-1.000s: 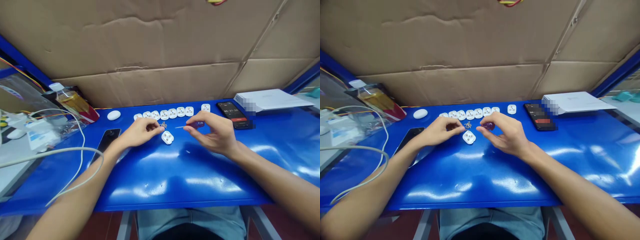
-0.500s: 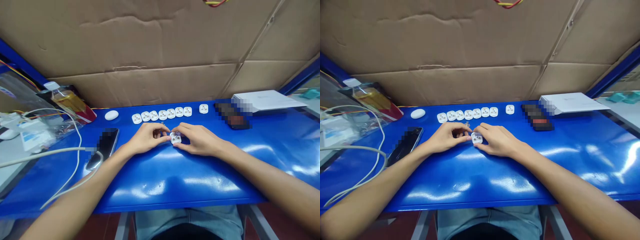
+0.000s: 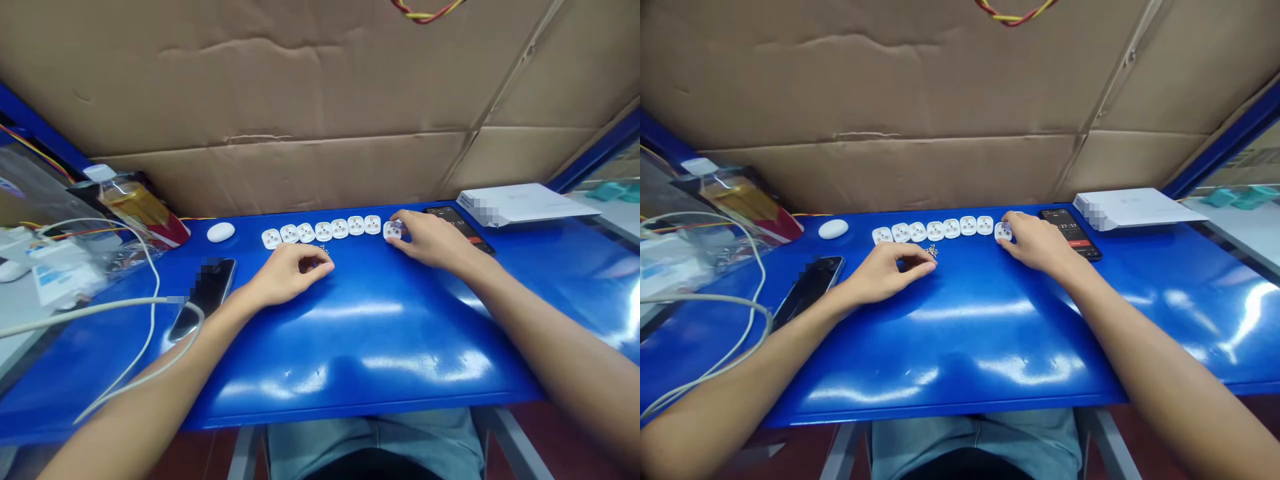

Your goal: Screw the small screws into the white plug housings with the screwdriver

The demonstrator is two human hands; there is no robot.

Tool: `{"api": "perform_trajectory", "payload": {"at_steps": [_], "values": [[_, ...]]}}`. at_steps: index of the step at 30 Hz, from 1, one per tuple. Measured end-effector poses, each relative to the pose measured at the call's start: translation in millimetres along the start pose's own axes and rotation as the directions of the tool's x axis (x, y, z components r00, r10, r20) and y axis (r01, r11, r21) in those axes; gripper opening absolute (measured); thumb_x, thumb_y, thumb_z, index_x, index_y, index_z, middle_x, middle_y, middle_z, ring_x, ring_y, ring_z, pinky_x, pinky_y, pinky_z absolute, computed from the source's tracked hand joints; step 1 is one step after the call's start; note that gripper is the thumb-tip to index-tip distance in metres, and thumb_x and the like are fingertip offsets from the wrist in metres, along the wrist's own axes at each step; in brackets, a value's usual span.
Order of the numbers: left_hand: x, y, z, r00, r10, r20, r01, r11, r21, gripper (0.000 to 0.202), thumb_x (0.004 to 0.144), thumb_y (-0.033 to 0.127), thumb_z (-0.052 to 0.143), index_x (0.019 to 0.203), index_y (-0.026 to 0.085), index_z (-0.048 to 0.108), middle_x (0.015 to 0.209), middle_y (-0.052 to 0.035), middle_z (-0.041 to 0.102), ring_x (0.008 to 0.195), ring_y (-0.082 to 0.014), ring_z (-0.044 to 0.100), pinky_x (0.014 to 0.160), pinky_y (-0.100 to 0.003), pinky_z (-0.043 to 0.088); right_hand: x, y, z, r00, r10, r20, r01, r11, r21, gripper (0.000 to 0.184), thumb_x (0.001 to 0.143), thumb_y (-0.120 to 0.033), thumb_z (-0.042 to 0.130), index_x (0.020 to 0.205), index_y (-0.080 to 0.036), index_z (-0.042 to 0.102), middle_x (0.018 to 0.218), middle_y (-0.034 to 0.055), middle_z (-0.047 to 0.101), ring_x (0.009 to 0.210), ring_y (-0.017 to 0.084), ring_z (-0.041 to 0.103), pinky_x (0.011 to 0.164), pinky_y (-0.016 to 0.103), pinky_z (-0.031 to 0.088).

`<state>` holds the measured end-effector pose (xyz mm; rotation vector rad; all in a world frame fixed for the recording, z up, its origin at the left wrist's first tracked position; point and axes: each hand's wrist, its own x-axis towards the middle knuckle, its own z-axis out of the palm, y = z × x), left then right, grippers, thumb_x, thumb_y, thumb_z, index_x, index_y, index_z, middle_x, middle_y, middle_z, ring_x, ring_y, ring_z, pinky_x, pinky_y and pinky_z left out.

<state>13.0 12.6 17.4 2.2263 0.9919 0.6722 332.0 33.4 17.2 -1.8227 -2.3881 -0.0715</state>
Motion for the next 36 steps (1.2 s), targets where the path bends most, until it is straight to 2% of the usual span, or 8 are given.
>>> {"api": "perform_trajectory", "payload": {"at_steps": [14,17,20,22,25,29,33,36], "values": [[0,-4,0.7,1.0,0.029,0.012,-0.03,0.997,0.065,0.024,0.098,0.038,0.064,0.094,0.02,0.079,0.091,-0.0032,0.08,0.079,-0.0183,0.071,0.068,-0.028,0.05,7,-1,18,0.99,0.113,-0.089,-0.113,0.994,0.011,0.047,0.101,-0.045,0.051,0.138,-0.015,0.053,0.133,0.02,0.068,0.11,0.038,0.069,0.08,0.042,0.054],[1,-4,0.0,0.999,0.032,0.009,-0.032,0.996,0.08,0.024,0.098,0.038,0.064,0.094,0.02,0.079,0.091,-0.0034,0.08,0.079,-0.0186,0.072,0.068,-0.028,0.051,6,0,17,0.984,0.129,-0.124,-0.128,0.992,0.013,0.054,0.099,-0.045,0.053,0.143,-0.013,0.051,0.137,0.0237,0.065,0.113,0.039,0.068,0.086,0.045,0.054],[1,-3,-0.3,0.999,0.046,0.002,-0.046,0.995,0.086,0.024,0.098,0.039,0.064,0.094,0.02,0.079,0.093,-0.0035,0.08,0.08,-0.0189,0.072,0.07,-0.029,0.052,5,1,15,0.979,0.17,-0.107,-0.174,0.984,-0.029,0.061,0.098,-0.04,0.051,0.151,-0.011,0.046,0.142,0.0253,0.062,0.118,0.042,0.066,0.09,0.05,0.053],[1,-3,-0.5,0.999,0.055,-0.001,-0.054,0.994,0.097,0.024,0.098,0.038,0.064,0.093,0.02,0.079,0.093,-0.0031,0.08,0.081,-0.0188,0.072,0.072,-0.029,0.053,5,0,13,0.975,0.21,-0.07,-0.215,0.974,-0.071,0.06,0.098,-0.041,0.05,0.15,-0.011,0.047,0.139,0.0248,0.064,0.115,0.043,0.067,0.088,0.051,0.054],[1,-3,-1.0,0.998,0.055,0.0,-0.055,0.994,0.098,0.023,0.098,0.038,0.064,0.093,0.021,0.078,0.092,-0.0023,0.08,0.081,-0.0185,0.072,0.074,-0.03,0.053,2,-5,7,0.969,0.245,-0.043,-0.249,0.962,-0.117,0.053,0.098,-0.044,0.047,0.139,-0.01,0.056,0.129,0.025,0.068,0.106,0.043,0.07,0.08,0.049,0.054],[0,0,-2.7,0.999,0.052,0.011,-0.053,0.994,0.097,0.022,0.099,0.037,0.063,0.094,0.022,0.078,0.093,-0.002,0.08,0.081,-0.0185,0.071,0.075,-0.03,0.053,-5,-14,-6,0.966,0.257,-0.028,-0.258,0.948,-0.186,0.043,0.099,-0.038,0.045,0.126,-0.008,0.06,0.117,0.0278,0.07,0.097,0.044,0.073,0.073,0.048,0.052],[0,2,-4.1,0.998,0.057,0.037,-0.06,0.993,0.099,0.023,0.1,0.036,0.061,0.095,0.02,0.077,0.093,-0.0033,0.079,0.081,-0.019,0.071,0.075,-0.031,0.053,-14,-30,-15,0.977,0.212,0.021,-0.203,0.957,-0.205,0.031,0.097,-0.03,0.047,0.117,-0.011,0.063,0.102,0.0248,0.074,0.088,0.043,0.075,0.069,0.047,0.051],[0,1,-4.0,0.998,0.055,0.039,-0.059,0.993,0.104,0.025,0.1,0.038,0.06,0.094,0.02,0.077,0.091,-0.0031,0.079,0.079,-0.0189,0.071,0.074,-0.031,0.052,-22,-47,-16,0.99,0.13,0.049,-0.119,0.976,-0.184,0.029,0.096,-0.029,0.05,0.119,-0.015,0.061,0.1,0.0199,0.076,0.083,0.039,0.075,0.064,0.042,0.05]]}}
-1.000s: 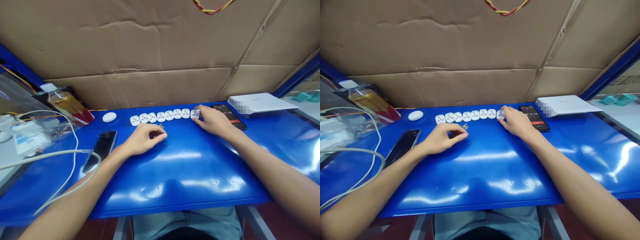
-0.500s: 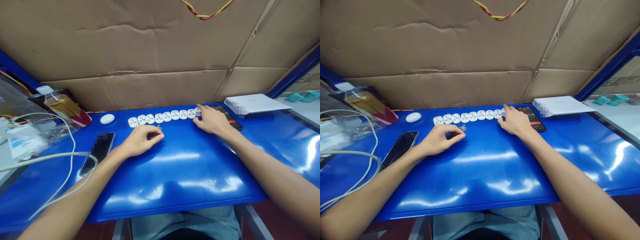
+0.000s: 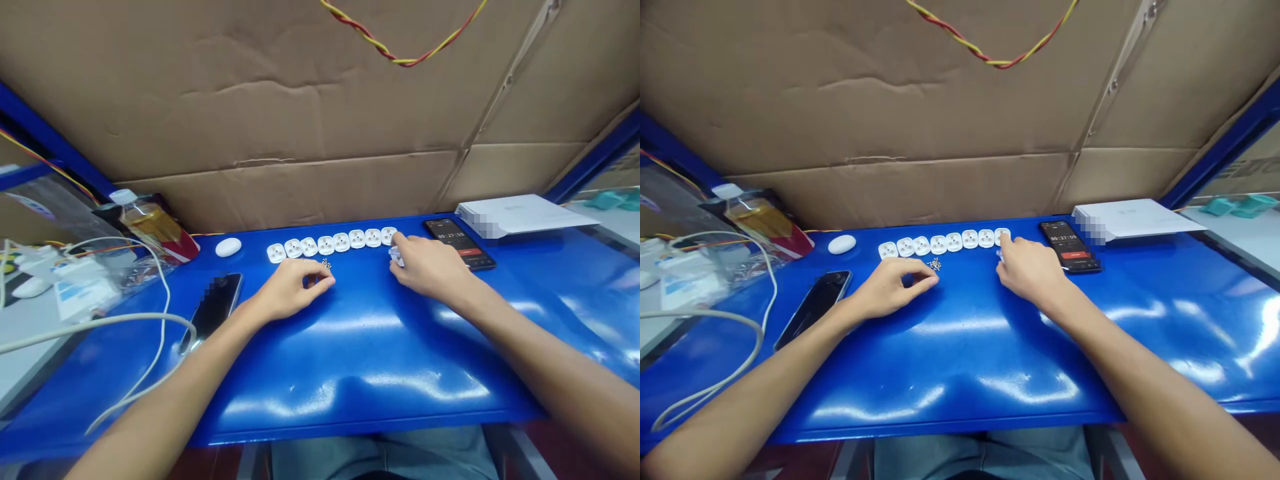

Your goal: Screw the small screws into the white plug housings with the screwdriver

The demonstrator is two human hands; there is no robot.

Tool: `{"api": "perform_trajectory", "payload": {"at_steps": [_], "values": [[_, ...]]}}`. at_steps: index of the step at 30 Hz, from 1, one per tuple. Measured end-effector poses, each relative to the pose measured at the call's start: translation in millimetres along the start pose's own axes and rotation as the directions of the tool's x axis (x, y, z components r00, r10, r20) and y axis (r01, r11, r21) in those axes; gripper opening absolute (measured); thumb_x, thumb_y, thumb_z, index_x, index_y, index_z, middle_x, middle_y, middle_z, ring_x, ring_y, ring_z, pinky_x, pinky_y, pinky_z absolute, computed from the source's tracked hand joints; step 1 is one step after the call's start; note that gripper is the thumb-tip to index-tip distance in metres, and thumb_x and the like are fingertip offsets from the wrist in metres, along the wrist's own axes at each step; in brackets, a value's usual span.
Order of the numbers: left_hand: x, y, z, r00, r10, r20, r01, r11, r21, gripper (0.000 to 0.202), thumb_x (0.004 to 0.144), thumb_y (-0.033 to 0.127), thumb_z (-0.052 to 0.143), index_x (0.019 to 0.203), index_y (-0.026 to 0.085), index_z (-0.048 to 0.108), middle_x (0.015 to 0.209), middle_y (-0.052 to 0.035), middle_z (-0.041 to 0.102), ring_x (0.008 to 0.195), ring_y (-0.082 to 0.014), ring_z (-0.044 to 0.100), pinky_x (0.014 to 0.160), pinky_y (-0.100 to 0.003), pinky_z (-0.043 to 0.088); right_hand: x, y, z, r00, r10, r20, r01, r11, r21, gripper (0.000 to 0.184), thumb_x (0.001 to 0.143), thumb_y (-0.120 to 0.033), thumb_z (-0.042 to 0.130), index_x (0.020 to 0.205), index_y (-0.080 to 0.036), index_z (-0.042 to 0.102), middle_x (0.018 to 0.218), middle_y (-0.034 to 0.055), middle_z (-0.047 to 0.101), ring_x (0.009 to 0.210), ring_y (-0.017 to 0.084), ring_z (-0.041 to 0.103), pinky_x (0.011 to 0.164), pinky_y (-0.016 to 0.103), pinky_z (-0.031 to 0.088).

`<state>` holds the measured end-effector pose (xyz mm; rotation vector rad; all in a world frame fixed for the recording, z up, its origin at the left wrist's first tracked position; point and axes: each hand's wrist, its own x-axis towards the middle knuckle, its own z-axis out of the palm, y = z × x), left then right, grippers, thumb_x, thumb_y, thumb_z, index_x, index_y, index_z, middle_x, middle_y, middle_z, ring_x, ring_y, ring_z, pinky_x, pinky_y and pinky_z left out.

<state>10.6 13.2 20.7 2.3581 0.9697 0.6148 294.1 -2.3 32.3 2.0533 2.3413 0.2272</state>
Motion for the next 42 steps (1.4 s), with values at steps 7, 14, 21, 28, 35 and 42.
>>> {"api": "perform_trajectory", "payload": {"at_steps": [7,14,21,28,35,42], "values": [[0,-5,1.6,0.999,0.005,-0.039,-0.004,1.0,0.015,0.022,0.099,0.035,0.062,0.097,0.02,0.079,0.099,-0.0039,0.08,0.085,-0.0198,0.072,0.078,-0.031,0.053,-20,-34,-2,0.969,-0.234,-0.083,0.239,0.97,0.052,0.019,0.096,-0.026,0.055,0.113,-0.02,0.062,0.095,0.0128,0.074,0.08,0.029,0.072,0.055,0.032,0.044],[-1,-5,0.7,1.0,-0.019,-0.011,0.02,0.999,0.05,0.043,0.088,0.051,0.077,0.119,0.021,0.074,0.095,-0.0045,0.075,0.077,-0.0188,0.065,0.076,-0.033,0.051,-26,-37,-3,0.863,-0.489,-0.131,0.49,0.741,0.459,0.044,0.091,-0.015,0.058,0.134,-0.023,0.06,0.116,0.0095,0.073,0.097,0.026,0.072,0.078,0.036,0.055],[-2,-2,3.5,0.998,0.003,0.061,-0.002,1.0,-0.009,0.051,0.085,0.055,0.08,0.123,0.022,0.072,0.103,-0.004,0.073,0.079,-0.0171,0.061,0.074,-0.03,0.049,-17,-30,-7,0.816,-0.284,-0.504,0.559,0.614,0.558,0.012,0.1,-0.029,0.059,0.1,-0.021,0.068,0.108,0.0095,0.064,0.096,0.023,0.064,0.082,0.038,0.055],[-1,0,4.1,0.991,0.03,0.128,-0.024,0.999,-0.047,0.037,0.094,0.049,0.073,0.117,0.021,0.074,0.098,-0.0021,0.073,0.078,-0.0153,0.061,0.073,-0.027,0.047,-21,-27,-15,0.834,-0.078,-0.546,0.469,0.622,0.627,0.017,0.101,-0.035,0.063,0.089,-0.023,0.066,0.077,0.0014,0.069,0.066,0.018,0.063,0.065,0.032,0.05],[0,-4,-1.7,0.978,0.015,0.209,-0.011,1.0,-0.02,0.046,0.095,0.051,0.069,0.131,0.022,0.071,0.106,-0.005,0.074,0.087,-0.0188,0.065,0.078,-0.029,0.049,-17,-29,-2,0.842,-0.202,-0.5,0.516,0.572,0.638,0.009,0.101,-0.029,0.06,0.098,-0.022,0.065,0.09,0.0038,0.075,0.074,0.018,0.069,0.069,0.031,0.053],[0,-6,-1.0,0.978,0.016,0.208,-0.006,0.999,-0.045,0.045,0.092,0.05,0.074,0.127,0.022,0.072,0.097,-0.0033,0.071,0.081,-0.0173,0.062,0.073,-0.027,0.047,-18,-28,-1,0.834,-0.192,-0.518,0.534,0.523,0.664,0.011,0.101,-0.028,0.057,0.094,-0.022,0.063,0.088,0.0032,0.073,0.072,0.017,0.067,0.067,0.03,0.052]]}}
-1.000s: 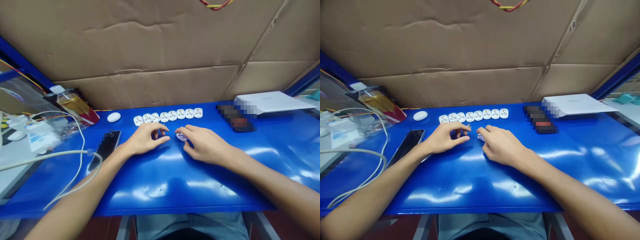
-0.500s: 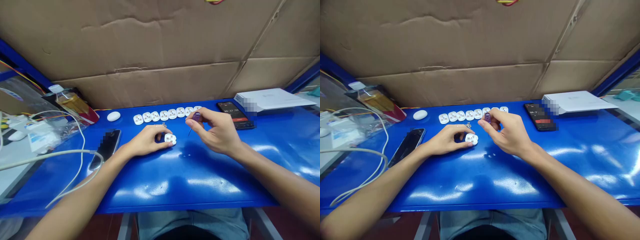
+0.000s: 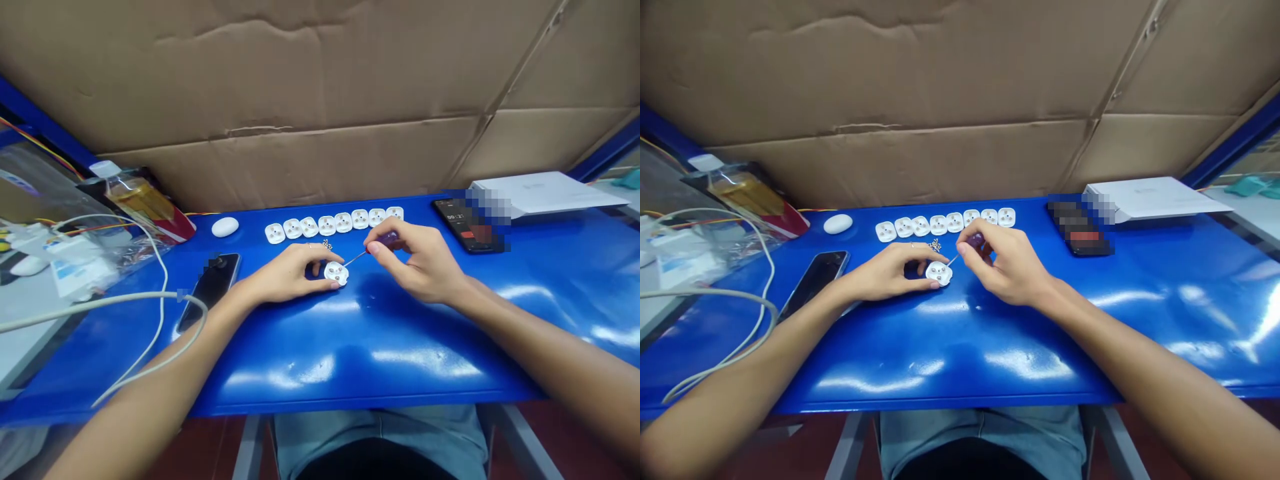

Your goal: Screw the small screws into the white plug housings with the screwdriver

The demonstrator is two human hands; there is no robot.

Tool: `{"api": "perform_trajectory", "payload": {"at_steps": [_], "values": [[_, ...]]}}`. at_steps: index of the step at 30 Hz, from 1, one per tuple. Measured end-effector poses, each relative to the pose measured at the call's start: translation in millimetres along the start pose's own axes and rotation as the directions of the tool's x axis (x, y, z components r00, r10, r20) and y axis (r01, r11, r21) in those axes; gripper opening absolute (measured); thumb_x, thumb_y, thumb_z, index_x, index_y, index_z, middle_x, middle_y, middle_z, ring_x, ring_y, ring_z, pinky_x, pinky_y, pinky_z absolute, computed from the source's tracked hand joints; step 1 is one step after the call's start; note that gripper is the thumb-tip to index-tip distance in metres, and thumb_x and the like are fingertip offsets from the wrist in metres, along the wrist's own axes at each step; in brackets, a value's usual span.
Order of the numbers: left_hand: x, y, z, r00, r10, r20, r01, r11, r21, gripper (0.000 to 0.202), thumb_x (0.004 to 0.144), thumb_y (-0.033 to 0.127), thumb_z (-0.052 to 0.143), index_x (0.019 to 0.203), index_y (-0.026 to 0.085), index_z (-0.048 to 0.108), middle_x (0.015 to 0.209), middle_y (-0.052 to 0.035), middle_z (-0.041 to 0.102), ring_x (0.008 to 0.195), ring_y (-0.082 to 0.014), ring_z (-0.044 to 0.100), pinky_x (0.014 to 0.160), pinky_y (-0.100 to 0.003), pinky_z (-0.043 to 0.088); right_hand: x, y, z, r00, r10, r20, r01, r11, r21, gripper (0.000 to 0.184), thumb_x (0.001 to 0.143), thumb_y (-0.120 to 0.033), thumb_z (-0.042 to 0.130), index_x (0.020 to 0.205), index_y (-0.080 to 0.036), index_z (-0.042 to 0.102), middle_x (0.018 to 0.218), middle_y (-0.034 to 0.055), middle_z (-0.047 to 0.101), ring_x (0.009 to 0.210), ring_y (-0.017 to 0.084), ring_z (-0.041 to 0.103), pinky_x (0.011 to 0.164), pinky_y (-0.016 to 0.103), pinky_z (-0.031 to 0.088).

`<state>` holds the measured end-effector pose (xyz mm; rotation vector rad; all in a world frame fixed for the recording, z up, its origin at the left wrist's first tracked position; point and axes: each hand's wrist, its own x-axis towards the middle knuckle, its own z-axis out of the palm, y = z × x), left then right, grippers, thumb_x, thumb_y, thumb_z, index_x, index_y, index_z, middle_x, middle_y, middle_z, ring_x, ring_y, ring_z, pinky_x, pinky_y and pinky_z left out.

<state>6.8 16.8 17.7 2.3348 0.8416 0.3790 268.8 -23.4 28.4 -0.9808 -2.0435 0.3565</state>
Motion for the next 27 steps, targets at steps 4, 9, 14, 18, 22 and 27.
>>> {"api": "perform_trajectory", "payload": {"at_steps": [4,9,14,18,22,27], "values": [[0.2,-0.8,-0.2,1.0,0.004,0.001,-0.004,1.0,0.012,0.043,0.092,0.048,0.074,0.127,0.022,0.072,0.103,-0.0045,0.073,0.086,-0.0188,0.064,0.077,-0.028,0.048,-0.7,-0.6,0.4,1.0,-0.005,0.017,0.005,1.0,0.016,0.01,0.102,-0.028,0.058,0.095,-0.022,0.063,0.089,0.0034,0.073,0.074,0.018,0.068,0.068,0.031,0.053],[-0.1,-1.6,0.1,1.0,0.001,-0.003,-0.001,1.0,0.024,0.043,0.092,0.047,0.074,0.127,0.022,0.072,0.109,-0.0061,0.074,0.092,-0.0206,0.066,0.082,-0.03,0.05,-1.4,0.7,1.4,0.999,-0.032,0.033,0.031,0.999,0.016,0.008,0.101,-0.025,0.058,0.096,-0.022,0.064,0.088,0.0023,0.072,0.072,0.016,0.067,0.066,0.03,0.052],[-0.7,1.3,-0.8,1.0,0.001,-0.001,-0.001,1.0,0.013,0.042,0.093,0.046,0.074,0.127,0.021,0.072,0.107,-0.006,0.074,0.09,-0.0201,0.066,0.079,-0.029,0.049,-1.6,0.3,0.8,0.999,-0.038,0.005,0.038,0.999,0.012,0.007,0.1,-0.025,0.059,0.095,-0.023,0.064,0.088,0.0021,0.073,0.071,0.016,0.066,0.065,0.03,0.051],[-0.6,1.8,-0.7,1.0,-0.012,-0.007,0.012,1.0,-0.001,0.041,0.093,0.046,0.074,0.124,0.021,0.072,0.097,-0.004,0.072,0.081,-0.0175,0.063,0.072,-0.027,0.047,-1.9,0.0,0.7,0.999,-0.038,0.03,0.038,0.999,0.015,0.006,0.1,-0.025,0.059,0.097,-0.022,0.063,0.087,0.0016,0.072,0.07,0.016,0.065,0.066,0.03,0.052],[-0.3,-0.7,0.1,1.0,0.0,0.001,0.0,1.0,-0.011,0.041,0.093,0.046,0.074,0.126,0.022,0.072,0.102,-0.0044,0.073,0.082,-0.0172,0.064,0.075,-0.027,0.048,-1.8,0.6,0.3,0.998,-0.03,0.05,0.028,0.999,0.026,0.005,0.098,-0.023,0.058,0.097,-0.023,0.063,0.09,0.0024,0.073,0.074,0.017,0.067,0.068,0.031,0.053],[-0.7,0.5,-1.0,1.0,0.011,0.003,-0.011,1.0,-0.016,0.042,0.094,0.045,0.073,0.129,0.021,0.072,0.113,-0.0068,0.074,0.093,-0.0202,0.068,0.083,-0.029,0.051,-0.8,1.1,-1.7,0.995,-0.044,0.085,0.041,0.998,0.038,0.013,0.086,-0.013,0.06,0.094,-0.022,0.063,0.087,0.0011,0.072,0.073,0.017,0.065,0.068,0.03,0.05]]}}
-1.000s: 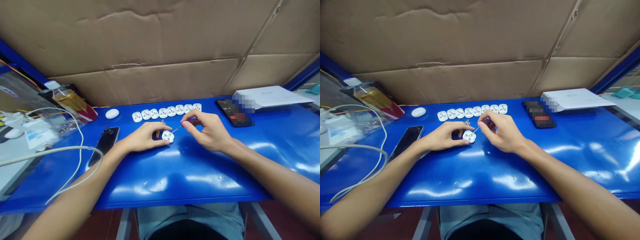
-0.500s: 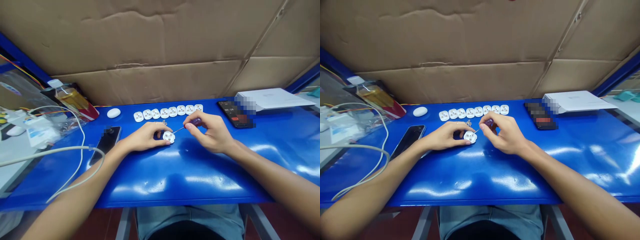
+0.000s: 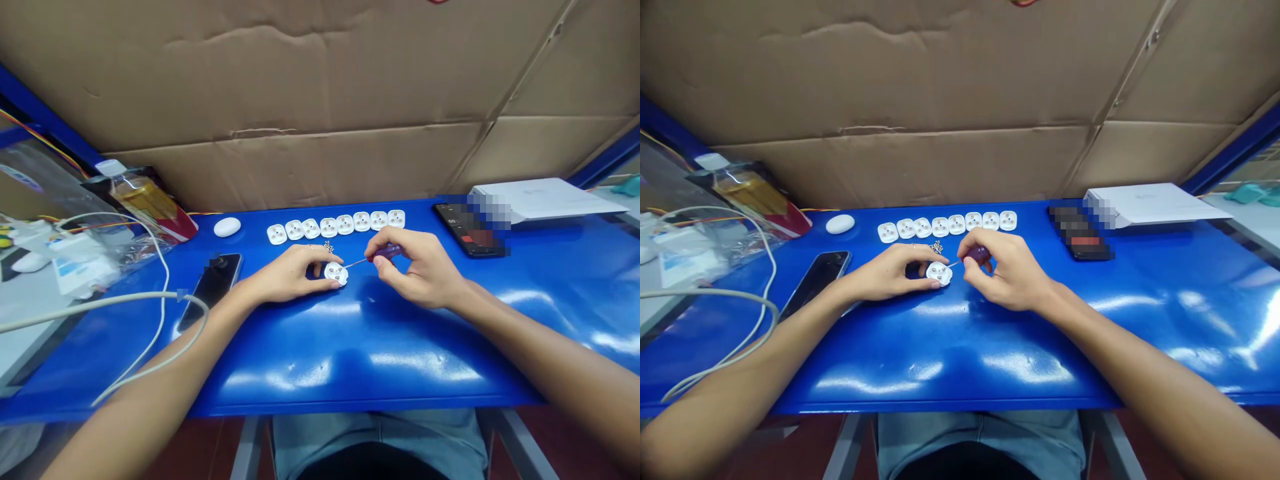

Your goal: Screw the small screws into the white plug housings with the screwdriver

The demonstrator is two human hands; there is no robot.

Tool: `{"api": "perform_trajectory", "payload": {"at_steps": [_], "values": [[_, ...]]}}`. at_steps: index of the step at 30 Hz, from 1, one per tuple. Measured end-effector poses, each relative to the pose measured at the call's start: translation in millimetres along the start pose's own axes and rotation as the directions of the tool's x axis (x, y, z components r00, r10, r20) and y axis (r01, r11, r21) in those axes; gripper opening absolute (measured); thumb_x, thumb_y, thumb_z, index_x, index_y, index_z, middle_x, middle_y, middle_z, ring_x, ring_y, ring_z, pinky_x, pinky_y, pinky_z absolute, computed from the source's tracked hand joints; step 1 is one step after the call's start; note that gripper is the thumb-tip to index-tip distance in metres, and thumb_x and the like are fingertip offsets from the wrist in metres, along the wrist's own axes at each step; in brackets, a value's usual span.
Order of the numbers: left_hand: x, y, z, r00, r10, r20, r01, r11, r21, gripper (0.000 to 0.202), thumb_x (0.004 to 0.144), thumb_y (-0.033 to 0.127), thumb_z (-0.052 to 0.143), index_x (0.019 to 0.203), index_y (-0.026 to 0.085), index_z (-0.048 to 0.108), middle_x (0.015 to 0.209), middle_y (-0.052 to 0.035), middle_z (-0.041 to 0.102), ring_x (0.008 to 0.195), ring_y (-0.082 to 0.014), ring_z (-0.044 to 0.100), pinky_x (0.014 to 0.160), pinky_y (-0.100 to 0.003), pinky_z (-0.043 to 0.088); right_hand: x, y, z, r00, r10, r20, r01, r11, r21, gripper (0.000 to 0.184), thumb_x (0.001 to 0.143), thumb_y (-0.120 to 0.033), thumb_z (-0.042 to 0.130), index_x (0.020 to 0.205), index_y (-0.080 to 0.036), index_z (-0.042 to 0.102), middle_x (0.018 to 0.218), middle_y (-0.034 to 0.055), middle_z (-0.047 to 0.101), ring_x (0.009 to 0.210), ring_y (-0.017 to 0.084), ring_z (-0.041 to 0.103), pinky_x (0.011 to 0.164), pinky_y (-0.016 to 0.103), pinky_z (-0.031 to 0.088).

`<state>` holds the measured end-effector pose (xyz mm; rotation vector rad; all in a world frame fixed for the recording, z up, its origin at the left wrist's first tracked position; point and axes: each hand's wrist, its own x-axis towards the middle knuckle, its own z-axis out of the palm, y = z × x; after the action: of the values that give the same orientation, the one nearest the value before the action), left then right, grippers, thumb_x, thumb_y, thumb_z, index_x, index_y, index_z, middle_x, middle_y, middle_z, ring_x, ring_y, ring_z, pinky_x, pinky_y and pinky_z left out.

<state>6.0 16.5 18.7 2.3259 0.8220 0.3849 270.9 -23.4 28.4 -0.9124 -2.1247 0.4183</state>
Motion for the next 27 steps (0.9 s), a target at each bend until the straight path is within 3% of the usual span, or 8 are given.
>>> {"api": "perform_trajectory", "payload": {"at_steps": [6,9,11,15,18,21,24,27], "values": [[-0.5,-0.2,-0.1,1.0,0.003,-0.005,-0.003,1.0,0.005,0.044,0.094,0.047,0.073,0.129,0.021,0.072,0.114,-0.0072,0.075,0.095,-0.0211,0.068,0.083,-0.029,0.051,-0.2,0.1,-1.9,0.999,0.01,0.038,-0.01,1.0,0.005,0.011,0.087,-0.014,0.056,0.092,-0.022,0.062,0.086,0.001,0.07,0.073,0.017,0.063,0.068,0.03,0.047],[-0.9,1.4,-0.7,1.0,-0.015,0.003,0.015,1.0,-0.009,0.045,0.094,0.048,0.073,0.129,0.021,0.072,0.114,-0.0078,0.075,0.095,-0.0217,0.068,0.083,-0.03,0.051,1.4,-0.8,-0.1,0.993,0.109,0.038,-0.109,0.994,-0.012,0.008,0.097,-0.021,0.053,0.094,-0.022,0.061,0.086,0.002,0.071,0.073,0.017,0.063,0.066,0.03,0.045],[-1.2,3.4,-1.5,1.0,-0.025,0.0,0.025,1.0,-0.016,0.044,0.094,0.046,0.073,0.13,0.02,0.072,0.117,-0.0088,0.075,0.098,-0.0228,0.069,0.085,-0.031,0.052,3.4,-0.7,1.6,0.983,0.182,0.012,-0.182,0.983,-0.04,0.018,0.103,-0.03,0.05,0.09,-0.022,0.061,0.08,0.0014,0.07,0.067,0.017,0.061,0.062,0.03,0.043],[-1.5,6.3,-2.4,1.0,-0.02,0.008,0.02,0.999,-0.044,0.043,0.097,0.045,0.069,0.133,0.021,0.071,0.122,-0.0093,0.073,0.102,-0.0238,0.069,0.09,-0.032,0.052,5.9,1.1,3.5,0.968,0.249,-0.025,-0.25,0.964,-0.085,0.017,0.104,-0.037,0.054,0.096,-0.023,0.062,0.071,-0.0006,0.068,0.057,0.016,0.059,0.056,0.03,0.039],[-1.5,6.4,-1.9,0.999,-0.025,0.023,0.027,0.997,-0.068,0.043,0.099,0.045,0.066,0.134,0.021,0.07,0.121,-0.0099,0.073,0.106,-0.0251,0.068,0.094,-0.034,0.052,5.0,1.0,2.6,0.974,0.226,0.023,-0.225,0.972,-0.064,0.013,0.103,-0.03,0.053,0.113,-0.023,0.057,0.084,0.0021,0.072,0.065,0.018,0.065,0.06,0.029,0.046],[-1.5,5.3,-1.2,0.999,-0.021,0.035,0.024,0.997,-0.07,0.043,0.1,0.044,0.066,0.136,0.021,0.069,0.122,-0.0098,0.073,0.108,-0.0254,0.067,0.097,-0.035,0.051,3.7,-0.1,0.2,0.988,0.121,0.091,-0.115,0.991,-0.074,0.016,0.102,-0.026,0.052,0.118,-0.023,0.052,0.099,0.0058,0.072,0.077,0.019,0.067,0.068,0.03,0.05],[-1.5,3.8,-0.8,0.999,-0.009,0.032,0.011,0.998,-0.068,0.044,0.099,0.043,0.066,0.138,0.021,0.068,0.122,-0.0095,0.073,0.107,-0.0243,0.068,0.099,-0.035,0.05,3.5,-0.5,-1.4,0.993,0.074,0.09,-0.064,0.991,-0.116,0.007,0.1,-0.021,0.05,0.107,-0.023,0.053,0.095,0.0049,0.071,0.076,0.019,0.065,0.068,0.03,0.048],[-1.6,2.5,-0.8,1.0,0.002,0.027,-0.001,0.998,-0.059,0.044,0.099,0.044,0.066,0.137,0.022,0.068,0.12,-0.0094,0.073,0.105,-0.024,0.068,0.098,-0.035,0.051,3.7,-0.1,0.1,0.991,0.121,0.052,-0.111,0.979,-0.169,0.005,0.101,-0.025,0.052,0.104,-0.024,0.056,0.083,0.002,0.07,0.068,0.018,0.063,0.064,0.029,0.045]]}}
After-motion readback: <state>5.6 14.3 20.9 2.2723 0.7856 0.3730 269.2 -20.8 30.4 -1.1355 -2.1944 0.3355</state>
